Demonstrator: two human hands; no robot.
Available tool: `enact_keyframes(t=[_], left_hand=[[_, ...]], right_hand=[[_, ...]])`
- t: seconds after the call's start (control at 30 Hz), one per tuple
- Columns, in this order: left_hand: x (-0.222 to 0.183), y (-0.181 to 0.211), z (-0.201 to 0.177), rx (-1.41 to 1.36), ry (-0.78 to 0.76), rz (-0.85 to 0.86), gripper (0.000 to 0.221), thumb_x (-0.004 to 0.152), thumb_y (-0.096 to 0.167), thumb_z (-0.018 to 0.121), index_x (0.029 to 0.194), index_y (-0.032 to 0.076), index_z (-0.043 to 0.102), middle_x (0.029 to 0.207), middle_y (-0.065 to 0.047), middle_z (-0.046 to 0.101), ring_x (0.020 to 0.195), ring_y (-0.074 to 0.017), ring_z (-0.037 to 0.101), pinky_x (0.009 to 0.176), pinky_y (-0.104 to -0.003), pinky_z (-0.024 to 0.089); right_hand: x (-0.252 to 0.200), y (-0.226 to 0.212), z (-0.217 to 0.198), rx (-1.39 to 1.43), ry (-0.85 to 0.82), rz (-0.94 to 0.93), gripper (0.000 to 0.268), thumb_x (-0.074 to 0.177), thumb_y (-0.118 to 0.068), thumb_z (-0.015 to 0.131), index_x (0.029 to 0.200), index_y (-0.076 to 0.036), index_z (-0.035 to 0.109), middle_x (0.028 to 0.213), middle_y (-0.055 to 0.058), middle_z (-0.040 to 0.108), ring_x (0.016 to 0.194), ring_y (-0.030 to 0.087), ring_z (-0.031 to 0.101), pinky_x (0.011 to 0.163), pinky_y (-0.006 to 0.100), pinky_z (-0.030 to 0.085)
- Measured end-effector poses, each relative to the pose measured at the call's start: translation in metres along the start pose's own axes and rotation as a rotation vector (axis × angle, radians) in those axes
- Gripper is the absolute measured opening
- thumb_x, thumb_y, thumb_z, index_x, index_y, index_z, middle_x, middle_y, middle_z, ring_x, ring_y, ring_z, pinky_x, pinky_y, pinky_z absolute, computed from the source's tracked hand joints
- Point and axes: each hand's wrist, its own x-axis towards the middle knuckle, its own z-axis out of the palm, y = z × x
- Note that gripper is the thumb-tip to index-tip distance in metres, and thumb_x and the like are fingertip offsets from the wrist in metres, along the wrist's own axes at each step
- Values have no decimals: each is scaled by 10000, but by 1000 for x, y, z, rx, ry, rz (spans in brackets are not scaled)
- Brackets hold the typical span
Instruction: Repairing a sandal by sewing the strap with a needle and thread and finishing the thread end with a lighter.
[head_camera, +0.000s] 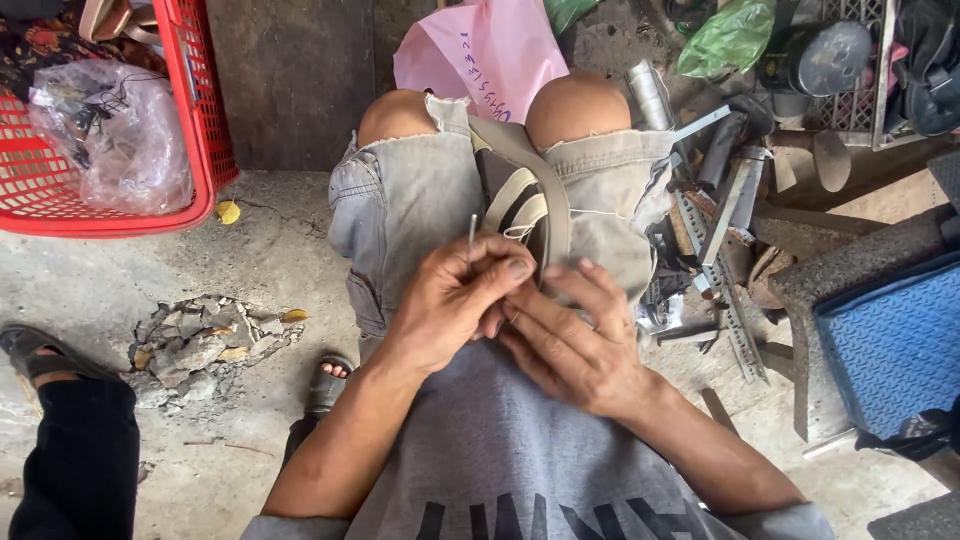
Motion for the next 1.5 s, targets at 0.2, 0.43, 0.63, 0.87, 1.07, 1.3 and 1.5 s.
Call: enact_keyframes(t=[0.2,0.43,0.63,0.87,1.07,1.3,1.5], left_hand=[[9,41,-4,216,-31,124,158,1057,140,581,1124,39,681,833,-75,687,498,-64,530,455,-169,454],[33,66,-1,291,-151,220,152,1071,190,568,1107,73,659,774,-54,602,561,-65,445,505,-182,398],[24,72,-19,483,-163,206,164,1078,149,545,1161,78,667,830,-39,665,636,-71,550,564,-196,463],[12,67,-17,488,-116,239,197,1077,141,548,1196,74,690,791,-40,664,700,-88,596,666,-225,501],[11,59,-8,427,-129,293,207,1077,125,545,1217,42,673,886,-59,685,709,-126,667,664,-234,561],[8,51,-5,412,-186,265,253,1044,-9,570,1282,35,642,937,-63,675,745,-129,642,713,-236,602],[12,47,-1,563,-143,357,269,989,-72,590,1230,37,637,1180,-105,725,1038,-166,731,965,-263,605]], right_hand=[[27,40,-8,56,-105,121,1013,958,-577,774,1603,-9,239,1626,268,352,1554,440,372,1327,622,337],[80,54,-33,324,-350,262,885,864,-420,821,1519,0,400,1558,279,470,1471,402,481,1085,468,576],[71,69,-41,685,-474,528,872,892,-354,729,1554,-8,277,1364,219,478,1038,293,679,697,312,682],[46,66,-47,638,-312,708,367,1109,-94,329,1221,-41,674,660,-80,294,543,53,263,537,206,306],[10,68,-90,1110,299,533,355,1108,-68,280,1148,-114,630,687,-64,192,506,63,238,447,246,197],[39,47,-83,1396,99,460,301,1137,-243,519,860,-130,549,1144,98,731,1193,420,677,994,608,663],[27,24,-116,875,231,654,274,956,-32,265,720,-155,327,632,7,279,545,153,317,477,260,375]])
